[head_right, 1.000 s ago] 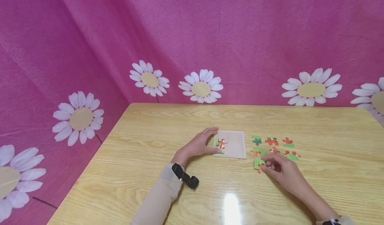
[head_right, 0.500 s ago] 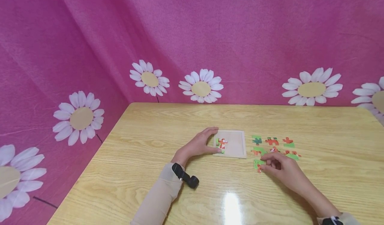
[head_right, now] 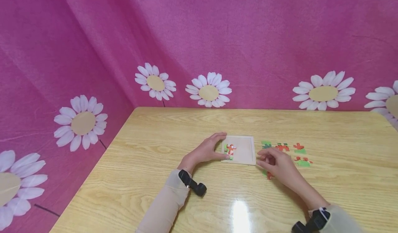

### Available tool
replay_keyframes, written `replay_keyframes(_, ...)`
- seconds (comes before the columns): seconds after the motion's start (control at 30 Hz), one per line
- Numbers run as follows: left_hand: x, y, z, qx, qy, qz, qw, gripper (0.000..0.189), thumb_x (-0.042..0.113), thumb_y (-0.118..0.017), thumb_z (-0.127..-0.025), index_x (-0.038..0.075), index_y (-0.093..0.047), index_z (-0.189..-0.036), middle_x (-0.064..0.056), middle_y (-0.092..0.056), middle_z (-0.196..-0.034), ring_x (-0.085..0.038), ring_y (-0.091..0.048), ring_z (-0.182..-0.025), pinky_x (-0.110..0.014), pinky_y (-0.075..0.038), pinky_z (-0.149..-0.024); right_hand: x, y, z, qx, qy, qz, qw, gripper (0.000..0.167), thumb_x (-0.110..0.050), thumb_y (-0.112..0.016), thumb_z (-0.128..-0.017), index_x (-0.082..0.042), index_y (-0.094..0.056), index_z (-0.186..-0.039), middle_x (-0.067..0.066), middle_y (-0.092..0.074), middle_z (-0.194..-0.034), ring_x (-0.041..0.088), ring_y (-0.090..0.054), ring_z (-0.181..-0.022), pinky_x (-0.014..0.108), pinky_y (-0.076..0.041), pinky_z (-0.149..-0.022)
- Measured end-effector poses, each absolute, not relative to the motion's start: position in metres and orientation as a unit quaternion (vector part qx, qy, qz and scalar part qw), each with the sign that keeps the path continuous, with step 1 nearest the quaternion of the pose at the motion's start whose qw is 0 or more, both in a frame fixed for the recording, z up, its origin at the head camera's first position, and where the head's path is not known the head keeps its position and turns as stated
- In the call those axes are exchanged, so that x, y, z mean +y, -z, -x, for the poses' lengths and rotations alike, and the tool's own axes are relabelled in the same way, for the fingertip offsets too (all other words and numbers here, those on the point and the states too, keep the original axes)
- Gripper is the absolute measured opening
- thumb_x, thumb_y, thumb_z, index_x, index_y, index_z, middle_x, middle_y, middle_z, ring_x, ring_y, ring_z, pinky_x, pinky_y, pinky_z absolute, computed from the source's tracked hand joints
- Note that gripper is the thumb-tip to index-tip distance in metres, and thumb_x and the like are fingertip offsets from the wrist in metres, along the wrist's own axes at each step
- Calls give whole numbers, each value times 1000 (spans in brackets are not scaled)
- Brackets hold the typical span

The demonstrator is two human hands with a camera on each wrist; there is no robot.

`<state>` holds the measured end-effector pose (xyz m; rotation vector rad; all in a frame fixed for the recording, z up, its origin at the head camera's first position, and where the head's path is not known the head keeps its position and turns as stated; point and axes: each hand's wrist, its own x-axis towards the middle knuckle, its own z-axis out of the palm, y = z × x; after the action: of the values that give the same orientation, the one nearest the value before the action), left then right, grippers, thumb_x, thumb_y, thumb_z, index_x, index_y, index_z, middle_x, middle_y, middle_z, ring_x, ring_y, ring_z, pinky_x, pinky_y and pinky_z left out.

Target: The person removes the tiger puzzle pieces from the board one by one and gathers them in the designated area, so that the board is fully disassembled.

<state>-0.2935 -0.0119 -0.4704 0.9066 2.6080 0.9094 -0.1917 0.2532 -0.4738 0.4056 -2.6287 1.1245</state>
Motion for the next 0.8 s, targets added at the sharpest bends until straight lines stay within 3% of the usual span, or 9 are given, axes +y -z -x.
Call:
replay_keyframes(0.5, -11, 470, 292, 892, -313, -304, 118, 85, 41, -77, -83, 13, -35, -152, 0, -31, -161, -18, -30, -149, -32, -27, -124, 212, 471, 227, -897, -389, -173, 117, 19, -5, -76, -83, -2, -69, -101, 4, -64, -81, -5, -49, -67, 16, -47, -57)
replay_keyframes(0.8, -12, 470, 292, 892, -307, -312, 112, 84, 42, -76, -84, 12, -35, -151, 0, -32, -160, -18, -31, -149, -33, -28, -124, 197, 469, 241, -903, -380, -180, 87, 22, -5, -74, -84, 0, -68, -104, 8, -66, -88, 0, -54, -74, 16, -51, -64)
